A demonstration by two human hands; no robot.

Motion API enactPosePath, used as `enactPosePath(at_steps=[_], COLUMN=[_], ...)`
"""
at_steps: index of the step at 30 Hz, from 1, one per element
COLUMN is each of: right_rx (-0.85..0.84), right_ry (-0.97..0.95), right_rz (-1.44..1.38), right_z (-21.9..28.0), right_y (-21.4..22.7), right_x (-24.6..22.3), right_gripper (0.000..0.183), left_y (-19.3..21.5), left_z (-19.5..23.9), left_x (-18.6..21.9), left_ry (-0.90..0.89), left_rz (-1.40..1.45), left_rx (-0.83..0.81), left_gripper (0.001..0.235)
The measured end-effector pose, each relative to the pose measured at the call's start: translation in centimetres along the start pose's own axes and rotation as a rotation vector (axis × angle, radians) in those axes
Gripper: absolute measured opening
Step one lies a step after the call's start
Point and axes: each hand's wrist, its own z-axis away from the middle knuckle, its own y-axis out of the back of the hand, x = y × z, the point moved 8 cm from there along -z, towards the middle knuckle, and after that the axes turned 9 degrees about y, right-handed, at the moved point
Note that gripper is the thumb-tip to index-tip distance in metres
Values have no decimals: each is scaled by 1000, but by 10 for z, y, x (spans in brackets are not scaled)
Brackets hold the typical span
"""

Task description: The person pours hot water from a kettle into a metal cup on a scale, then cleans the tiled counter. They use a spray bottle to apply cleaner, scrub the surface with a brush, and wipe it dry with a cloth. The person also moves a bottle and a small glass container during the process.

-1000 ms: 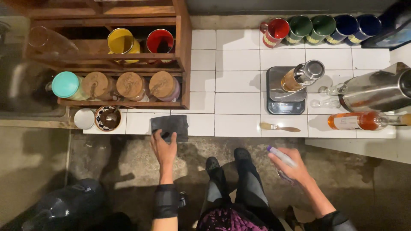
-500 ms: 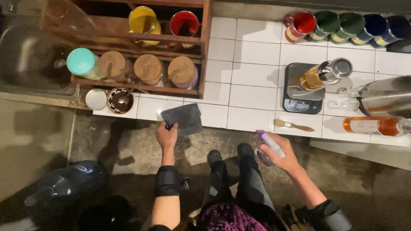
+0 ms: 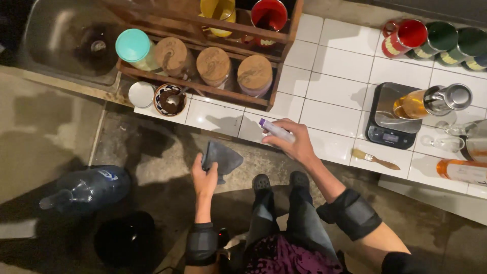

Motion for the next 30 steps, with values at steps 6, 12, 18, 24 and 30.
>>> enactPosePath(at_steps=[6,12,18,24,30], right_rx=[-50,-103,-90,-116,-106], right_ry=[69,-16,150,135,-172], right_rz=[-96,-83,22,38,-262], right_z=[-44,-50,-46,-19,84], right_y=[-38,-55,-47,-11,41], right_x=[18,45,36,18,76], right_gripper=[39,43,57,77,73], left_y=[1,-7,-39,-80,-148], left_z=[25,41,50,61,83], left_x=[23,65,91,114,98], left_ry=[97,-34,32,-198,-151], left_rz=[0,-115,-140,-126,5], left_rx=[-126,-233,-417,-506,-665], left_gripper=[45,24,26,30,35])
